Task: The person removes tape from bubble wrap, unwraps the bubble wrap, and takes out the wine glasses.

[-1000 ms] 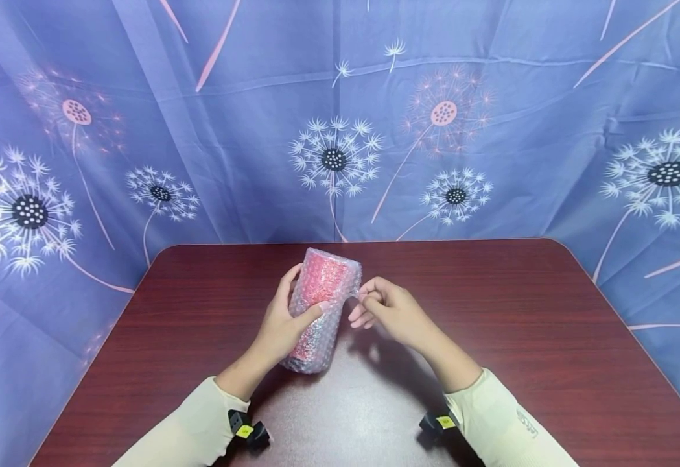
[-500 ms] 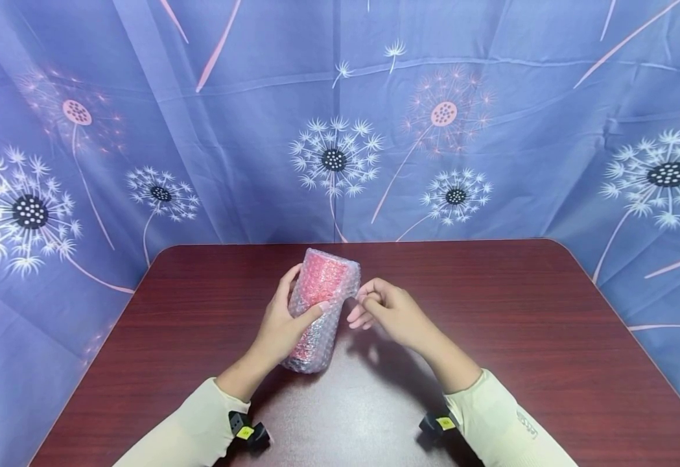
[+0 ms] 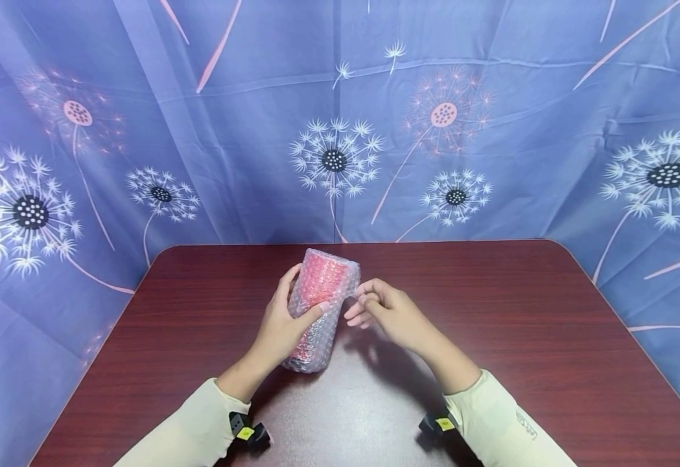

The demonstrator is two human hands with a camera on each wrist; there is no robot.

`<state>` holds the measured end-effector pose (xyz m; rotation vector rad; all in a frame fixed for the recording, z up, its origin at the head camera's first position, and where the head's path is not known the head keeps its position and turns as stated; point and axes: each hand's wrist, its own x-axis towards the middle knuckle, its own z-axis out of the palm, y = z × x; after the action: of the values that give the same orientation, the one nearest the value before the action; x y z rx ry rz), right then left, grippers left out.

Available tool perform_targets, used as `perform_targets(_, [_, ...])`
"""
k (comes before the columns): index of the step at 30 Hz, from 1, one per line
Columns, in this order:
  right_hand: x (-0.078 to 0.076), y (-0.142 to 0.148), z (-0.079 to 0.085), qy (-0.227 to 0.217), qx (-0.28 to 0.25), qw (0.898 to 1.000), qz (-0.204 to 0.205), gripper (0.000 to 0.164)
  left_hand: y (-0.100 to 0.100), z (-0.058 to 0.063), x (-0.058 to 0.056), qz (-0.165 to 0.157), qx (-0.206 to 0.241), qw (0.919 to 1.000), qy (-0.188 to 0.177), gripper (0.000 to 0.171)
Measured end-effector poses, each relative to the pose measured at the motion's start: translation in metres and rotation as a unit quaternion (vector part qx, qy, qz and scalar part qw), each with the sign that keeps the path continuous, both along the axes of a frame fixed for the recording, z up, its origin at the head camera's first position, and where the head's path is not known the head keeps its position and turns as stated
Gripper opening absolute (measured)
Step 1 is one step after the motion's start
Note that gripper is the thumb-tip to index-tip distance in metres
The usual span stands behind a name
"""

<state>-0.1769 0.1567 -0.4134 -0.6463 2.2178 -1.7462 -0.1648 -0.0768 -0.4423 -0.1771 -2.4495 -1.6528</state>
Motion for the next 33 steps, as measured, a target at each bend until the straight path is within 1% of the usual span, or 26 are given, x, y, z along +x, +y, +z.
perform_targets(5, [0.0009, -0.0008, -0.0002, -0.006, -0.016, 1.000, 0.015, 0.026, 0.0000, -0.0001, -0.0002, 0.001, -0.004, 1.0000, 0.005, 0.087])
perform_targets(9, [0.0015, -0.0010, -0.0012, -0.011, -0.029, 0.999, 0.023, 0.023, 0.0002, 0.0001, 0.0000, 0.002, -0.007, 0.9999, 0.007, 0.087])
perform_targets(13, [0.0005, 0.0000, -0.0023, -0.004, -0.030, 0.999, 0.023, 0.019, 0.0003, 0.0003, 0.0005, 0.003, -0.007, 0.9999, 0.007, 0.087])
perform_targets(15, [-0.0001, 0.0005, -0.0018, 0.001, -0.024, 1.000, 0.018, 0.018, 0.0002, 0.0005, 0.0007, 0.003, -0.006, 1.0000, 0.006, 0.087])
perform_targets(18, [0.0001, 0.0008, 0.0007, 0.010, -0.005, 1.000, -0.002, 0.015, -0.0003, 0.0007, 0.0008, 0.004, -0.003, 1.0000, 0.006, 0.087])
perform_targets(21, [0.0008, 0.0011, 0.0033, 0.010, 0.003, 1.000, -0.015, 0.013, -0.0007, 0.0006, 0.0006, 0.006, -0.002, 1.0000, 0.004, 0.087])
perform_targets(24, [0.0011, 0.0017, 0.0045, 0.002, -0.019, 1.000, -0.001, 0.014, -0.0009, 0.0005, 0.0002, 0.007, -0.003, 1.0000, 0.002, 0.086])
perform_targets(29, [-0.0002, 0.0045, 0.0027, 0.016, -0.050, 0.998, 0.033, 0.017, -0.0010, -0.0002, -0.0005, 0.005, -0.002, 1.0000, 0.004, 0.086])
perform_targets(31, [-0.0005, 0.0049, 0.0017, 0.019, -0.050, 0.998, 0.032, 0.016, -0.0009, -0.0001, -0.0003, 0.001, 0.001, 1.0000, 0.003, 0.086])
perform_targets(33, [-0.0006, 0.0042, 0.0014, 0.013, -0.045, 0.999, 0.025, 0.017, -0.0006, 0.0005, 0.0005, -0.003, 0.002, 1.0000, -0.001, 0.086])
